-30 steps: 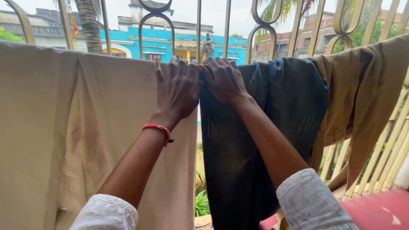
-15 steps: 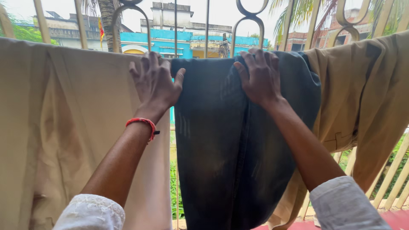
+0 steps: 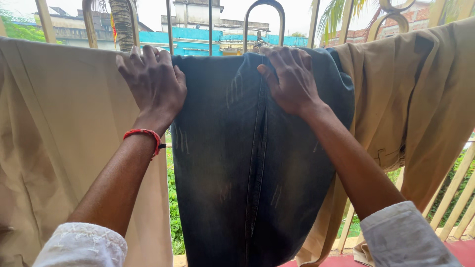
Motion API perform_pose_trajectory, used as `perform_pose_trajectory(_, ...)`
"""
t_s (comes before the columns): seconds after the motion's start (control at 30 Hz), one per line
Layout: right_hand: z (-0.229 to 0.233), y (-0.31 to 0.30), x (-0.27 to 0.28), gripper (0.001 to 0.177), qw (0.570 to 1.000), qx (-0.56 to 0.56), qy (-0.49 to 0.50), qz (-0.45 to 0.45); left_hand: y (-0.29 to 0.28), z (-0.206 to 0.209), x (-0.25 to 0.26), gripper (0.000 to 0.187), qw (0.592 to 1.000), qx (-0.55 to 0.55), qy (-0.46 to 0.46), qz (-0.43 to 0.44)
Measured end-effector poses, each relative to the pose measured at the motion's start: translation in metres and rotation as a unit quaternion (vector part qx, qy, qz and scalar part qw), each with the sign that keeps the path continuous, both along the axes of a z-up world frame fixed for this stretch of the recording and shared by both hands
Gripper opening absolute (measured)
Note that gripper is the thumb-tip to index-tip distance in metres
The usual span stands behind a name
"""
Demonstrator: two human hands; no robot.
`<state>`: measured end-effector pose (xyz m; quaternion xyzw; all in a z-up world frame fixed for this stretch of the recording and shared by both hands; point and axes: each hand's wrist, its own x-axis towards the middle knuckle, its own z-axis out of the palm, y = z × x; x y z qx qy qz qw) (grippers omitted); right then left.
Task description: The person hangs a pair of light-colored trousers and a pair of dark jeans on a clothesline on a balcony. They use both hands to spread the garments and secure them with multiple plastic clothespins.
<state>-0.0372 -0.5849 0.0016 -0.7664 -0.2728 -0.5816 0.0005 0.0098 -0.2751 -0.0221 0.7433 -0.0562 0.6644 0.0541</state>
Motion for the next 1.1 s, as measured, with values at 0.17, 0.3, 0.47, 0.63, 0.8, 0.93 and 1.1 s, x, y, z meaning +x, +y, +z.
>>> perform_pose_trajectory(0.17,0.011,-0.024,0.003,0.044,0.997,0.047,-0.049,0.035,0.000,0.006,-0.009,0.032,1.000,0.013,0.012,0.008)
perform_pose_trajectory(0.3,0.022,-0.053,-0.010,0.039,0.987,0.148,0.060,-0.021,-0.016,0.011,-0.028,0.043,0.999,-0.016,0.012,-0.030)
perform_pose_trajectory(0.47,0.017,-0.076,-0.021,0.036,0.997,0.059,-0.022,-0.051,-0.087,0.015,-0.042,0.058,0.975,0.109,0.080,-0.175)
perform_pose_trajectory(0.63,0.001,-0.086,-0.032,0.036,0.995,0.085,-0.052,0.003,-0.161,0.018,-0.042,0.067,0.968,0.141,0.034,-0.204)
perform_pose_trajectory(0.8,-0.006,-0.101,-0.037,0.033,0.977,0.211,-0.031,-0.032,-0.172,0.028,-0.029,0.053,0.973,0.144,0.058,-0.173)
perform_pose_trajectory(0.93,-0.007,-0.127,-0.034,0.037,0.981,0.166,-0.032,-0.096,-0.169,0.023,-0.024,0.046,0.972,0.153,0.014,-0.179)
perform_pose_trajectory(1.1,0.005,-0.146,-0.017,0.045,0.974,0.153,0.021,-0.163,-0.168,0.020,-0.019,0.045,0.970,0.153,0.000,-0.190)
